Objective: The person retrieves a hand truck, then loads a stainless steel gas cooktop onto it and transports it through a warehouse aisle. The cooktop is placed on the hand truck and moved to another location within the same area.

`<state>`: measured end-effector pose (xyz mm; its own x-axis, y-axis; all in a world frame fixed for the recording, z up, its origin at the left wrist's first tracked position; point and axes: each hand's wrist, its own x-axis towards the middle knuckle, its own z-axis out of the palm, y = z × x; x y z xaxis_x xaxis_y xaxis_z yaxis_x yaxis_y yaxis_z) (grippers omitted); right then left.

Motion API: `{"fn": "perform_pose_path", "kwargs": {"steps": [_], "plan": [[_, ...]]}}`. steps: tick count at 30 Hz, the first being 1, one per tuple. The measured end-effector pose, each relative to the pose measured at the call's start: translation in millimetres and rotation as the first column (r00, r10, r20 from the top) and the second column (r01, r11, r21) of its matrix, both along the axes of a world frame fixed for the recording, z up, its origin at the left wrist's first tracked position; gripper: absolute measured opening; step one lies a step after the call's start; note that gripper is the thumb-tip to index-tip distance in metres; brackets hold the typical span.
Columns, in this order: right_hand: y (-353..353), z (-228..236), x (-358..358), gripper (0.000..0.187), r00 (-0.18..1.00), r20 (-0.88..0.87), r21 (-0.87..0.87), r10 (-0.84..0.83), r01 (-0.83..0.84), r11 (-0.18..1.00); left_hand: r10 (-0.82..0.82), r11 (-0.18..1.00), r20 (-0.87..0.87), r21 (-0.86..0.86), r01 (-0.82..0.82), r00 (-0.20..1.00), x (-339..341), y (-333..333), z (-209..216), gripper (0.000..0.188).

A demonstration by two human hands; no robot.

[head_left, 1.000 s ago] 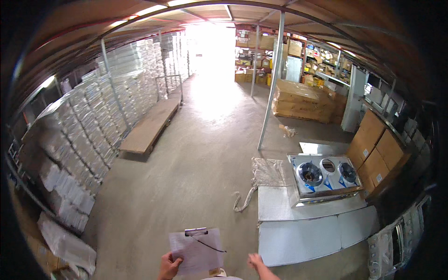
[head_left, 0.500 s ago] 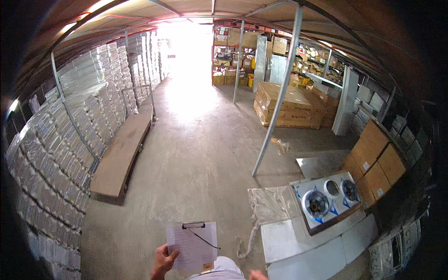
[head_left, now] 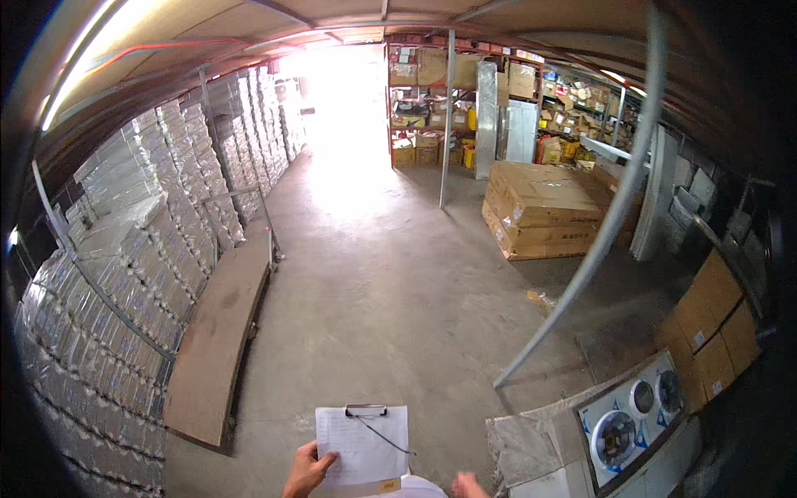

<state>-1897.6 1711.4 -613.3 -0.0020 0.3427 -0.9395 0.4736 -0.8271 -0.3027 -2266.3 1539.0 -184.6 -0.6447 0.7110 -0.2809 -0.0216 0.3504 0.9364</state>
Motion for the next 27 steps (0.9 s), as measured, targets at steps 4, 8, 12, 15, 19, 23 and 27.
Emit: {"fn": "perform_pose_path", "kwargs": {"steps": [4, 8, 12, 15, 19, 23, 27], "plan": [[218.6, 72.6, -235.4, 0.028, 0.933, -0.271, 0.351, 0.236, -0.133, 0.927, 0.097, 0.995, 0.053, 0.027, -0.098, 0.994, -112.6, 83.7, -8.8, 0.022], [370.2, 136.8, -402.7, 0.028, 0.895, -0.344, 0.503, 0.283, -0.078, 0.861, 0.147, 0.984, 0.067, 0.091, -0.153, 0.987, -230.6, 195.1, -31.8, 0.023], [443.9, 81.3, -500.1, 0.025, 0.917, -0.292, 0.436, 0.27, -0.124, 0.891, 0.189, 0.974, 0.121, 0.105, -0.202, 0.975, -350.7, 305.7, -77.2, 0.023], [453.8, 5.6, -501.1, 0.04, 0.917, -0.194, 0.251, 0.348, -0.296, 0.922, 0.085, 0.996, 0.05, 0.029, -0.087, 0.995, -456.6, 410.2, -68.3, 0.023], [449.3, -13.7, -519.8, 0.041, 0.958, 0.06, -0.245, 0.279, -0.257, 0.935, 0.012, 0.999, 0.057, 0.045, -0.015, 0.998, -590.0, 528.4, -53.3, 0.022], [548.2, -3.3, -623.9, 0.037, 0.971, 0.096, -0.284, 0.22, -0.185, 0.941, -0.047, 0.988, 0.105, 0.151, 0.03, 0.993, -724.6, 659.1, -55.4, 0.024], [686.6, -24.0, -768.0, 0.032, 0.975, 0.087, -0.271, 0.206, -0.175, 0.946, -0.039, 0.986, 0.093, 0.163, 0.024, 0.995, -846.4, 784.5, -63.8, 0.024]]}}
